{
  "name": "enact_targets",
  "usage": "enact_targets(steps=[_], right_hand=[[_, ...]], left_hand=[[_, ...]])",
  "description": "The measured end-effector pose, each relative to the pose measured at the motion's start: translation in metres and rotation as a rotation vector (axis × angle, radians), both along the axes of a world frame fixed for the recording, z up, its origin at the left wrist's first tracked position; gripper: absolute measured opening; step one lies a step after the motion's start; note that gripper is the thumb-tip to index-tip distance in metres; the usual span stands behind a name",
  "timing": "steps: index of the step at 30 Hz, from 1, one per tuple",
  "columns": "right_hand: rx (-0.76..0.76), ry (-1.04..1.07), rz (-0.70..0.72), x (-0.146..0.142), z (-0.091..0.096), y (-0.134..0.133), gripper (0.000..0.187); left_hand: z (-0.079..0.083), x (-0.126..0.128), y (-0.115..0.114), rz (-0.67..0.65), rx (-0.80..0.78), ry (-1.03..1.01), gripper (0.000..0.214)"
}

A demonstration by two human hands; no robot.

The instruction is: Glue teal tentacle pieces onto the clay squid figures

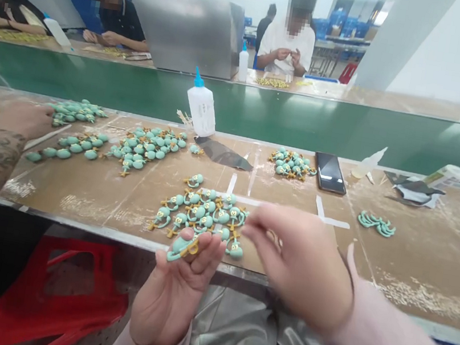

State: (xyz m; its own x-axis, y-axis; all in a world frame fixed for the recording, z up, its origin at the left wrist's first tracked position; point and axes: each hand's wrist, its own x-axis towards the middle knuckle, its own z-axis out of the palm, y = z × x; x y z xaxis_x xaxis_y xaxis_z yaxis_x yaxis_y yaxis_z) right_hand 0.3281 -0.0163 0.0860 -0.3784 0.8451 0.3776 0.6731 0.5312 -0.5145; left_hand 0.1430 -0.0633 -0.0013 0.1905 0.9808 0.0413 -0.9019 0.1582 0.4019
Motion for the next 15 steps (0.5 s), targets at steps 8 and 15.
enact_targets(steps=[8, 15], right_hand=[[-0.238, -0.377, -0.195, -0.023, -0.059, 0.187, 0.015], [-0.131, -0.291, -0.156, -0.030, -0.095, 0.214, 0.021]], left_hand=[[0.001, -0.038, 0.017, 0.002, 0.035, -0.164, 0.049], [-0.004, -0.056, 0.017, 0.061, 0.001, -0.151, 0.050]])
